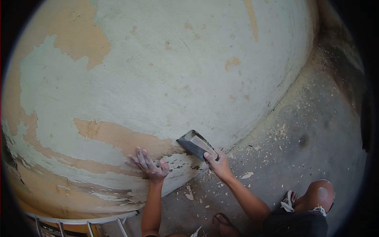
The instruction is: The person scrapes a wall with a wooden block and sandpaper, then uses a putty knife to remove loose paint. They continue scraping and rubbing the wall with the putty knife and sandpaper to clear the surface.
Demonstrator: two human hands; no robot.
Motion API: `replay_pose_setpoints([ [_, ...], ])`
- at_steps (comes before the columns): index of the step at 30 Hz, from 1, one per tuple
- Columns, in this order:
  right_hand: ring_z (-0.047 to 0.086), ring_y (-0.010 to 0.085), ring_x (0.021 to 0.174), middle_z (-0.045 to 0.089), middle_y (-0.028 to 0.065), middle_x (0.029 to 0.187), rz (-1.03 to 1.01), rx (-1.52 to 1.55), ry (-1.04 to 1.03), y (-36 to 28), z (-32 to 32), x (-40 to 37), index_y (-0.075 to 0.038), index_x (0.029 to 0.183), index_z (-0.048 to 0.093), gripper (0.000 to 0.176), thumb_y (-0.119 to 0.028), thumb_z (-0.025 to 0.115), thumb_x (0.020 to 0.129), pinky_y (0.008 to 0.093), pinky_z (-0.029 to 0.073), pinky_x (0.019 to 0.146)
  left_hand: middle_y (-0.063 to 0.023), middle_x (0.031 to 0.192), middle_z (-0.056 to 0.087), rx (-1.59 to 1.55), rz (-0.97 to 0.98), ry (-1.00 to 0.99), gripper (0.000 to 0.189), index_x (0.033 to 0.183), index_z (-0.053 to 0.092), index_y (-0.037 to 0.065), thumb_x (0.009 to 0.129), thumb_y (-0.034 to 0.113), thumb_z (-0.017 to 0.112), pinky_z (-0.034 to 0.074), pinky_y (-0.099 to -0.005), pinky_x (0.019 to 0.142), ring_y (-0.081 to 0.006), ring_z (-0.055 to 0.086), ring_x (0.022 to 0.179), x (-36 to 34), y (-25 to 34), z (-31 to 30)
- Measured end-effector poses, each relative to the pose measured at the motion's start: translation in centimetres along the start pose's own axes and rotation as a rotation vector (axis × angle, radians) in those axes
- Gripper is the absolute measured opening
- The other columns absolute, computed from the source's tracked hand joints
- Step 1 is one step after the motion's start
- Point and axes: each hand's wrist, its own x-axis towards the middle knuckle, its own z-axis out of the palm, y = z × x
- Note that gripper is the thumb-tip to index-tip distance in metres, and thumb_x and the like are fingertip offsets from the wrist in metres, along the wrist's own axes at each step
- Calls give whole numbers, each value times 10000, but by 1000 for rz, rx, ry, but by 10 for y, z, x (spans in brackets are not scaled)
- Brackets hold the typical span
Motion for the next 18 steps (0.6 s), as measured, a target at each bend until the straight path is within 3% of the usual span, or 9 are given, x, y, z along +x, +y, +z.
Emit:
replay_pose_setpoints([
  [6, 507, 64, 512, 551, -4, 666, -151, -81, -34, -59, 32, 11, -19, 932, 612, 404, -416, 680, 904, 235, 404, 449, -155, 1551, 284, 92, -30, 12, 703, 1499, 307, 77, 877, 369, 458, -15, -727, 1095, -459, 52, 1470, 3, 4, 10],
  [12, 492, 67, 491, 540, -1, 657, -21, 20, 17, 5, 9, 4, -13, 931, 600, 402, -406, 684, 904, 237, 406, 445, -150, 1548, 290, 97, -39, -3, 680, 1473, 362, 86, 856, 346, 481, -15, -730, 1093, -466, 69, 1466, 8, 2, 8],
  [18, 485, 64, 486, 547, -2, 676, -93, -33, 4, -44, 26, 3, -15, 944, 606, 396, -400, 688, 902, 235, 398, 433, -172, 1543, 295, 151, -28, -32, 671, 1462, 380, 72, 854, 339, 482, -4, -721, 1101, -491, 113, 1449, 7, 6, 6],
])
